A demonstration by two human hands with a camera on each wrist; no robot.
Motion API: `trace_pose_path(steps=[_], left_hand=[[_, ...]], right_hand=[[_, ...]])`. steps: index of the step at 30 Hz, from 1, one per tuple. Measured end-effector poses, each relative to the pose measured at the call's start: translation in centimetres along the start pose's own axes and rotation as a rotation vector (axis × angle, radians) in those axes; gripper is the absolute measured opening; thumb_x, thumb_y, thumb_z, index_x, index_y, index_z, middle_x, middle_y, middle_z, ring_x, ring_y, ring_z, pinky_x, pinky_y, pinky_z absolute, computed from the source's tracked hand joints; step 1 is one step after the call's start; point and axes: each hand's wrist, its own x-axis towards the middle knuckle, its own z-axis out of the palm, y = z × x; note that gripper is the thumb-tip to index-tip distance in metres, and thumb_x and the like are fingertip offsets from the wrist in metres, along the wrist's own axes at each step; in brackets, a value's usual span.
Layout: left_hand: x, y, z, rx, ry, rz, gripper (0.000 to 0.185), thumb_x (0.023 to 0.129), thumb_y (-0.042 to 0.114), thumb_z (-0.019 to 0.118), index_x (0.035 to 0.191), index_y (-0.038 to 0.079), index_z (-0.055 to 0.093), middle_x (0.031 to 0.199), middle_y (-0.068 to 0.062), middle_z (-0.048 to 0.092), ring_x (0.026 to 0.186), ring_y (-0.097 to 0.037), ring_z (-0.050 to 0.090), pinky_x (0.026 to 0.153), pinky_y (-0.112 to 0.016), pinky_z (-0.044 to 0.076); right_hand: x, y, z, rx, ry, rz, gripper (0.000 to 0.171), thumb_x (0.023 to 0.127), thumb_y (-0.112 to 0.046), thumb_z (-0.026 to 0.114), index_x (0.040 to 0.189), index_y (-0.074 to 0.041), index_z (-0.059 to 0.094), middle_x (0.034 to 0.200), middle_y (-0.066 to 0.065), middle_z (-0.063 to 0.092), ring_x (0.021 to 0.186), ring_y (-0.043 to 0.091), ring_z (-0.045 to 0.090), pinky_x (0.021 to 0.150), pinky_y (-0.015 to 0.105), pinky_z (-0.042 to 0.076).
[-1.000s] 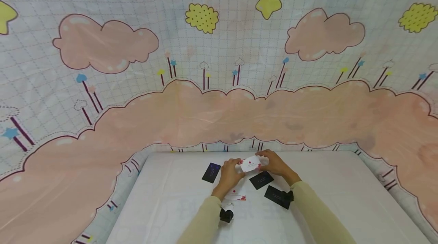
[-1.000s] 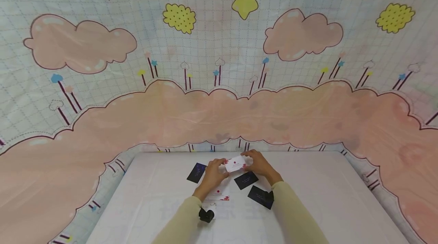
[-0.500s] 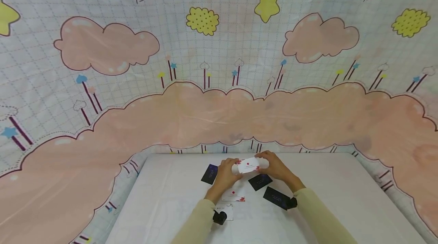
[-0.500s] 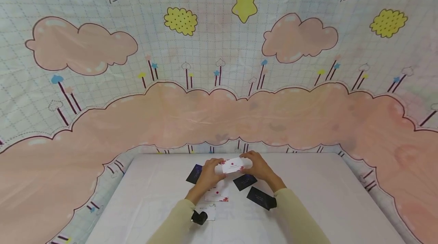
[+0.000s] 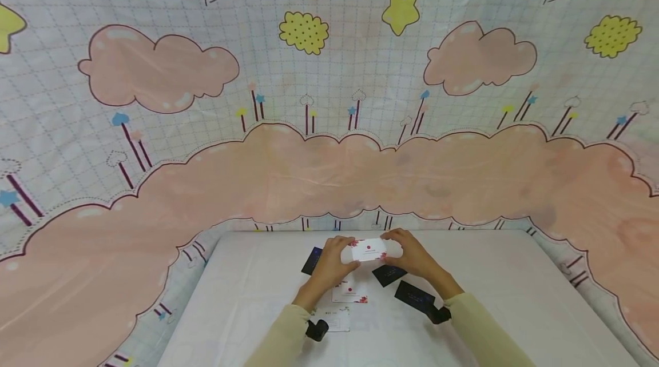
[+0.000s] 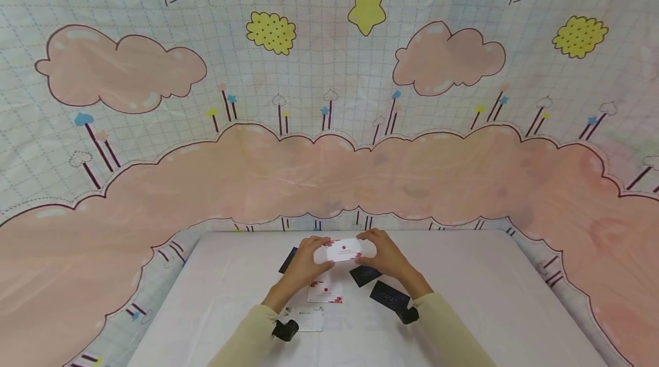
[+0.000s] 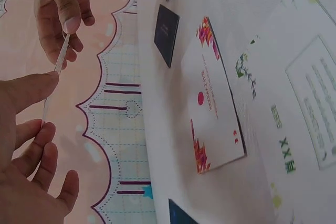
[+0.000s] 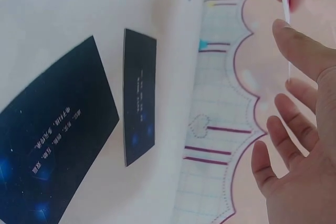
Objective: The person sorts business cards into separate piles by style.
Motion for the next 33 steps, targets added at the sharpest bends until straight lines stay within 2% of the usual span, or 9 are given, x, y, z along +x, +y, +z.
trace_pose_path(steps=[11, 19, 28, 33], left_hand=[[-2.0, -0.2, -2.0, 0.071, -0.005, 0.09, 0.057, 0.084, 0.025, 0.078, 0.135, 0.011, 0.057, 0.131, -0.008, 0.057, 0.122, -0.026, 0.05, 0.101, -0.047, 0.047], [-3.2, -0.8, -2.7, 0.076, -0.027, 0.098, 0.056, 0.083, 0.025, 0.078, 0.134, 0.012, 0.058, 0.13, -0.006, 0.057, 0.123, -0.025, 0.05, 0.103, -0.047, 0.046], [-4.1, -1.9, -3.0, 0.155, -0.029, 0.141, 0.054, 0.078, 0.024, 0.082, 0.126, 0.014, 0.062, 0.126, -0.005, 0.061, 0.119, -0.024, 0.052, 0.102, -0.046, 0.046], [-4.6, -2.8, -2.9, 0.137, -0.069, 0.119, 0.052, 0.078, 0.023, 0.082, 0.125, 0.014, 0.062, 0.13, -0.006, 0.059, 0.124, -0.028, 0.051, 0.104, -0.05, 0.045]], right_hand=[[-1.0, -2.3, -0.1, -0.031, -0.067, 0.017, 0.055, 0.08, -0.025, 0.081, 0.129, -0.012, 0.06, 0.131, 0.008, 0.057, 0.126, 0.032, 0.052, 0.105, 0.055, 0.043], [-1.9, -3.5, 0.4, -0.024, -0.074, 0.028, 0.054, 0.08, -0.028, 0.081, 0.128, -0.013, 0.061, 0.131, 0.007, 0.057, 0.127, 0.031, 0.05, 0.105, 0.055, 0.042], [-2.8, -3.9, 2.3, -0.02, -0.048, 0.029, 0.051, 0.077, -0.026, 0.084, 0.122, -0.016, 0.063, 0.127, 0.004, 0.06, 0.124, 0.031, 0.052, 0.102, 0.058, 0.044], [-3.5, -4.0, 3.5, -0.024, -0.051, 0.071, 0.05, 0.075, -0.027, 0.085, 0.12, -0.019, 0.064, 0.126, 0.002, 0.06, 0.123, 0.029, 0.052, 0.103, 0.058, 0.043]])
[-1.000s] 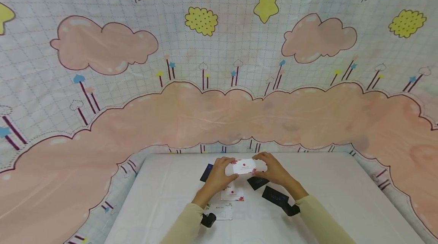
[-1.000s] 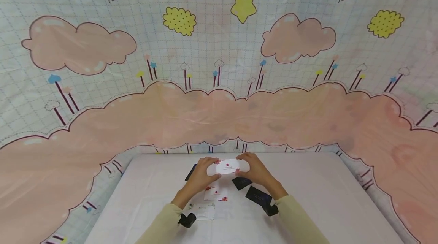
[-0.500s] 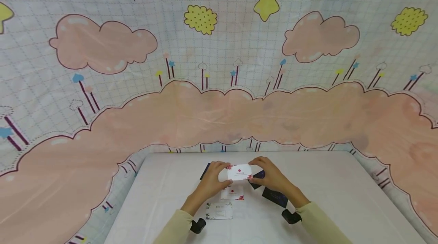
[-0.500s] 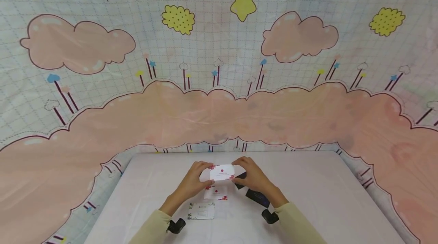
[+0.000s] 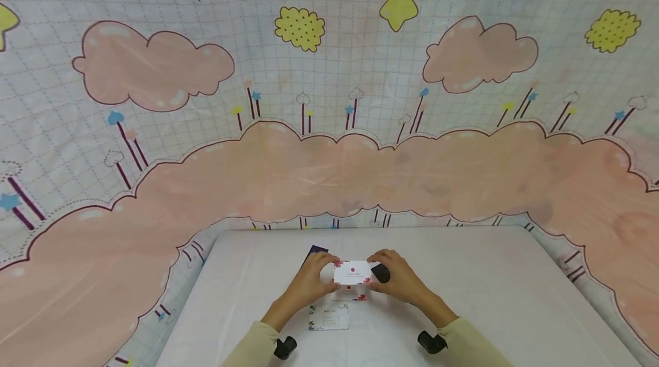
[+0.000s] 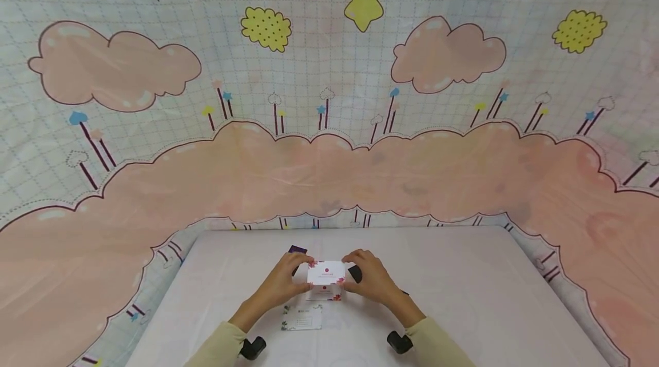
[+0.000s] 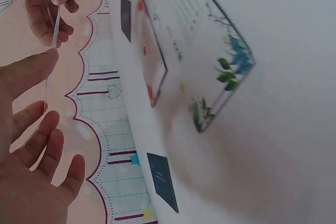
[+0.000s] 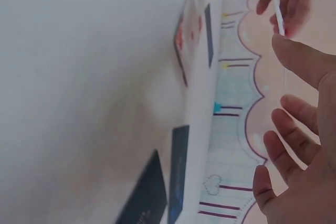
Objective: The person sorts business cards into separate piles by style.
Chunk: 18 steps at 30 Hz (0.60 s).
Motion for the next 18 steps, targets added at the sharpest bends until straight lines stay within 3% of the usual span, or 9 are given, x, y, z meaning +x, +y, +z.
trace_pose_path(steps=[5, 18], left_hand=[[-0.5, -0.5, 0.5, -0.019, -0.06, -0.051, 0.053, 0.08, 0.024, 0.081, 0.128, 0.016, 0.06, 0.136, -0.007, 0.056, 0.13, -0.031, 0.049, 0.107, -0.053, 0.042], [-1.0, -1.5, 1.7, 0.026, -0.134, -0.057, 0.049, 0.08, 0.023, 0.08, 0.125, 0.015, 0.062, 0.131, -0.005, 0.058, 0.127, -0.03, 0.051, 0.106, -0.052, 0.043]], right_hand=[[-0.4, 0.1, 1.0, -0.004, 0.013, -0.005, 0.05, 0.073, -0.026, 0.086, 0.117, -0.017, 0.066, 0.122, 0.003, 0.062, 0.119, 0.029, 0.053, 0.101, 0.059, 0.042], [-1.1, 1.0, 2.7, -0.068, -0.006, -0.008, 0.047, 0.074, -0.029, 0.085, 0.115, -0.016, 0.068, 0.117, 0.004, 0.063, 0.114, 0.029, 0.056, 0.1, 0.062, 0.041]])
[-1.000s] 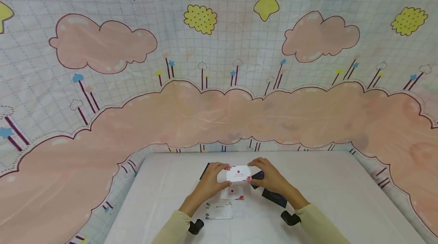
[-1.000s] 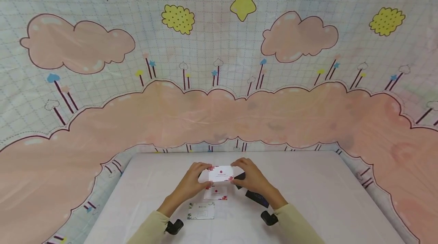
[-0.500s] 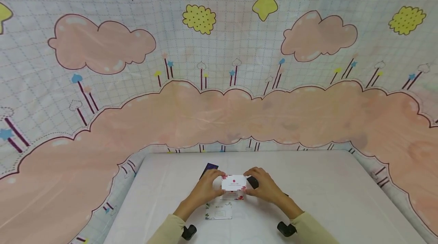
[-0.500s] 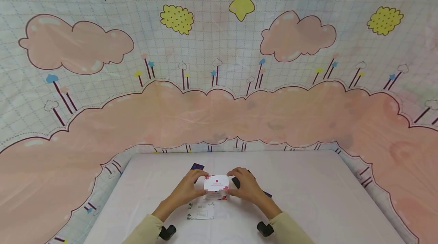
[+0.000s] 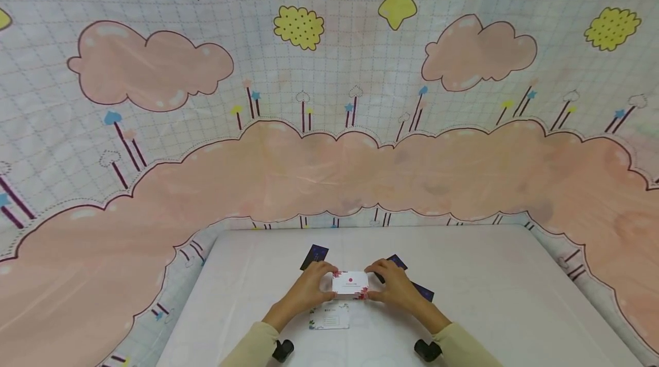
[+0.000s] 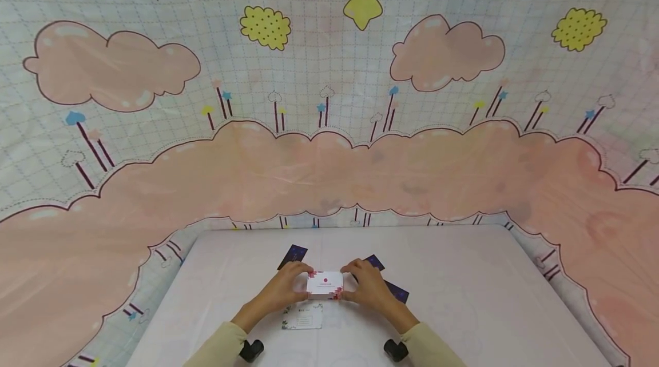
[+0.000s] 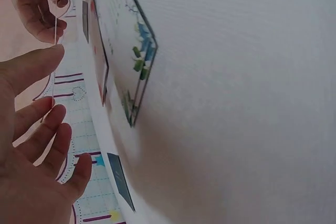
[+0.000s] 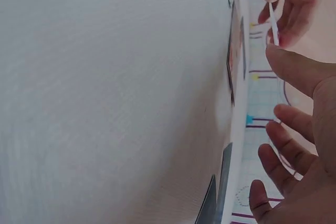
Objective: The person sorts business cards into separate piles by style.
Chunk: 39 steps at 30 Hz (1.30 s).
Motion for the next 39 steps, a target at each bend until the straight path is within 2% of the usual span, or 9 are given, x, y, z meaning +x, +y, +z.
trace_pose_path(steps=[13, 17, 25, 39], left_hand=[[0.7, -1.0, 0.9, 0.06, -0.071, -0.037, 0.05, 0.08, 0.029, 0.08, 0.125, 0.015, 0.064, 0.127, -0.003, 0.061, 0.121, -0.024, 0.052, 0.105, -0.047, 0.044], [0.9, -1.3, 1.1, 0.075, -0.086, -0.039, 0.05, 0.079, 0.031, 0.081, 0.125, 0.016, 0.064, 0.127, -0.002, 0.061, 0.12, -0.025, 0.053, 0.104, -0.048, 0.044], [1.1, -1.5, 1.4, 0.099, -0.091, -0.038, 0.05, 0.078, 0.032, 0.082, 0.122, 0.015, 0.066, 0.127, -0.005, 0.062, 0.119, -0.028, 0.053, 0.106, -0.053, 0.04], [1.0, -1.5, 1.4, 0.108, -0.109, -0.038, 0.051, 0.077, 0.033, 0.083, 0.122, 0.015, 0.066, 0.129, -0.005, 0.06, 0.121, -0.029, 0.051, 0.107, -0.055, 0.037]], right_hand=[[0.5, 0.9, 1.5, -0.038, -0.033, 0.029, 0.045, 0.073, -0.034, 0.086, 0.111, -0.016, 0.07, 0.114, 0.003, 0.063, 0.115, 0.03, 0.054, 0.097, 0.06, 0.042], [0.5, 1.1, 1.9, -0.063, -0.037, 0.04, 0.046, 0.073, -0.036, 0.085, 0.112, -0.017, 0.07, 0.115, 0.003, 0.063, 0.115, 0.029, 0.054, 0.098, 0.056, 0.042], [0.7, 1.1, 1.9, -0.097, -0.053, 0.028, 0.045, 0.074, -0.036, 0.084, 0.112, -0.017, 0.071, 0.115, 0.004, 0.063, 0.113, 0.028, 0.053, 0.094, 0.056, 0.043], [0.5, 0.6, 1.4, -0.123, -0.07, 0.027, 0.045, 0.073, -0.037, 0.084, 0.111, -0.018, 0.072, 0.116, 0.005, 0.063, 0.112, 0.028, 0.054, 0.091, 0.054, 0.042]])
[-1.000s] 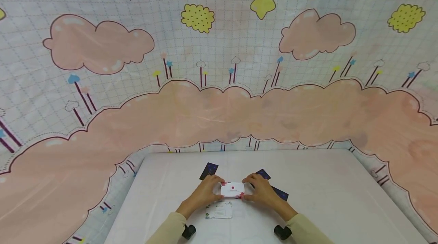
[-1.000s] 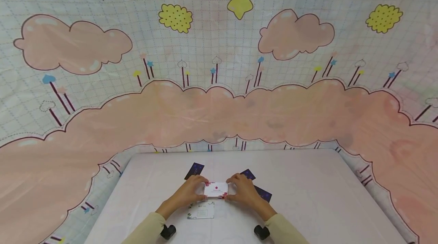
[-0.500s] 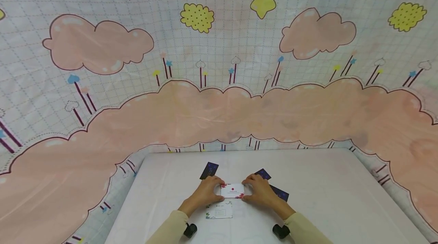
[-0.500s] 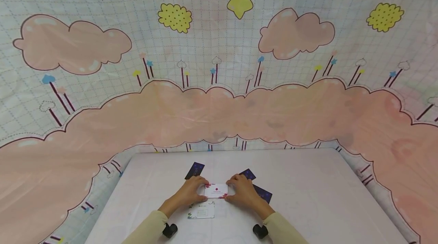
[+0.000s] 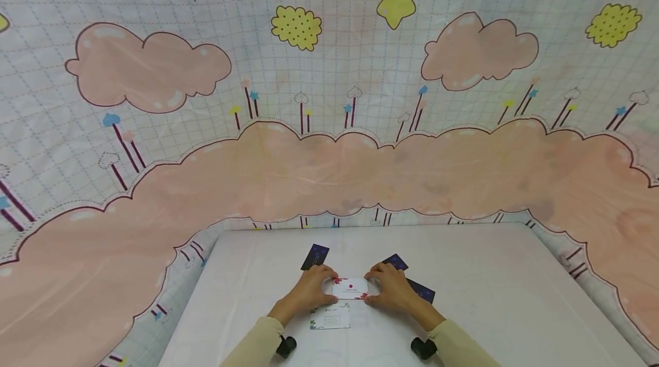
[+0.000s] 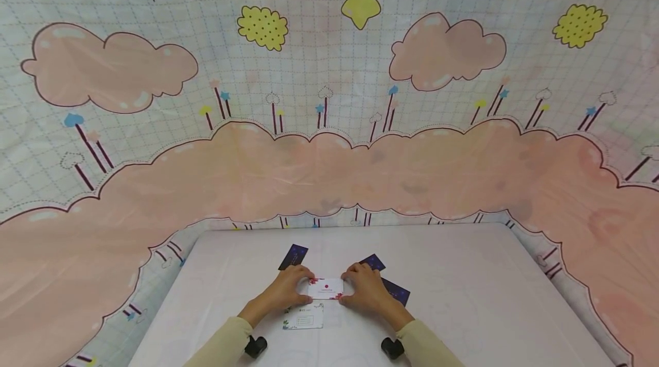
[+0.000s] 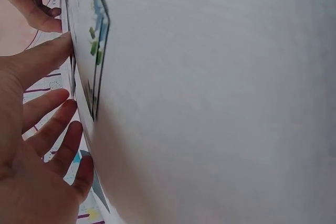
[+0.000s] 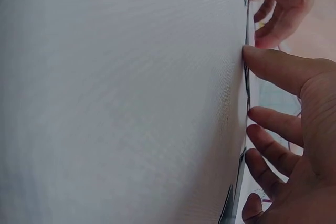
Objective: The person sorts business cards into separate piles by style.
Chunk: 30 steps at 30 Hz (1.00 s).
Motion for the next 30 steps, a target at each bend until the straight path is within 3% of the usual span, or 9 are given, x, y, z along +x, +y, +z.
trace_pose_path(steps=[6, 17, 30], left_hand=[[-0.5, 0.3, -0.2, -0.028, -0.007, -0.005, 0.05, 0.079, 0.033, 0.081, 0.123, 0.013, 0.065, 0.129, -0.006, 0.06, 0.122, -0.03, 0.051, 0.109, -0.056, 0.036], [-1.8, 0.8, -0.9, -0.09, 0.021, -0.039, 0.05, 0.082, 0.032, 0.078, 0.126, 0.013, 0.064, 0.128, -0.004, 0.061, 0.121, -0.026, 0.054, 0.104, -0.048, 0.045], [-2.6, 1.2, -0.6, 0.001, -0.032, -0.027, 0.052, 0.079, 0.035, 0.08, 0.125, 0.014, 0.066, 0.129, -0.003, 0.059, 0.117, -0.026, 0.051, 0.101, -0.048, 0.045]], right_hand=[[-0.4, -0.2, -0.2, 0.003, -0.005, 0.002, 0.046, 0.072, -0.037, 0.085, 0.111, -0.017, 0.071, 0.117, 0.004, 0.063, 0.112, 0.027, 0.053, 0.09, 0.053, 0.041], [-1.3, -0.7, -0.7, 0.057, 0.001, 0.017, 0.047, 0.072, -0.031, 0.085, 0.114, -0.015, 0.071, 0.117, 0.004, 0.063, 0.113, 0.027, 0.052, 0.093, 0.056, 0.04], [-2.1, -1.5, -0.6, 0.065, -0.035, -0.024, 0.049, 0.073, -0.035, 0.085, 0.114, -0.013, 0.071, 0.116, 0.006, 0.062, 0.111, 0.027, 0.052, 0.093, 0.059, 0.04]])
